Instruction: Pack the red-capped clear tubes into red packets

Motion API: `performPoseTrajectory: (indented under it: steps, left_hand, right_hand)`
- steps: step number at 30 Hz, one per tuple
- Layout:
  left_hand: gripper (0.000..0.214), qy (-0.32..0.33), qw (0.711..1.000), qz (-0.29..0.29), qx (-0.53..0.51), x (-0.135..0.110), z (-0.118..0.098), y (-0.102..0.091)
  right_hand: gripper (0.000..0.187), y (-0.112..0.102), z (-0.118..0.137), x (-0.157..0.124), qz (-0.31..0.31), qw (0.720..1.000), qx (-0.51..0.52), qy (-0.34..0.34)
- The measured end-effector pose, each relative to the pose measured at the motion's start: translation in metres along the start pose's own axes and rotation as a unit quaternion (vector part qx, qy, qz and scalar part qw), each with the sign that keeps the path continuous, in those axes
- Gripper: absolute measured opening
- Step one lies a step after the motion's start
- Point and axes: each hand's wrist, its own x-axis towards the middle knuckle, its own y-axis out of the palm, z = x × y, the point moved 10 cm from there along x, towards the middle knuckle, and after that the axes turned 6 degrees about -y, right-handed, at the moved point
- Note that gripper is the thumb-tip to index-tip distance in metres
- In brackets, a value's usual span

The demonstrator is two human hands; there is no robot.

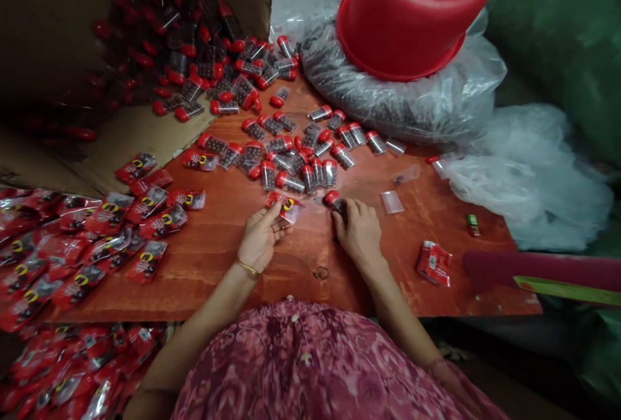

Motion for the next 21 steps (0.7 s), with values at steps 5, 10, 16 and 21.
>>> performPoseTrajectory:
  steps: [5, 10, 16, 21]
  left_hand:
    - [0.021, 0.013, 1.0, -0.003, 0.025, -0.003, 0.0, 0.003]
    - [0.024, 0.031, 0.998, 0.018, 0.044, -0.007, -0.003, 0.007]
    - [0.029, 0.067, 0.991, 0.078, 0.083, -0.012, -0.004, 0.021]
    - [0.035, 0.065, 0.993, 0.074, 0.07, -0.011, -0.005, 0.018]
  right_hand:
    - [0.032, -0.004, -0.003, -0.013, -0.029, 0.989, 0.143, 0.005]
    - [0.029, -0.012, 0.017, -0.03, 0.034, 0.883, 0.465, 0.057]
    - [0.025, -0.026, 0.052, -0.027, 0.087, 0.83, 0.551, 0.025]
    - [0.023, -0.027, 0.052, -0.021, 0.071, 0.838, 0.541, 0.019]
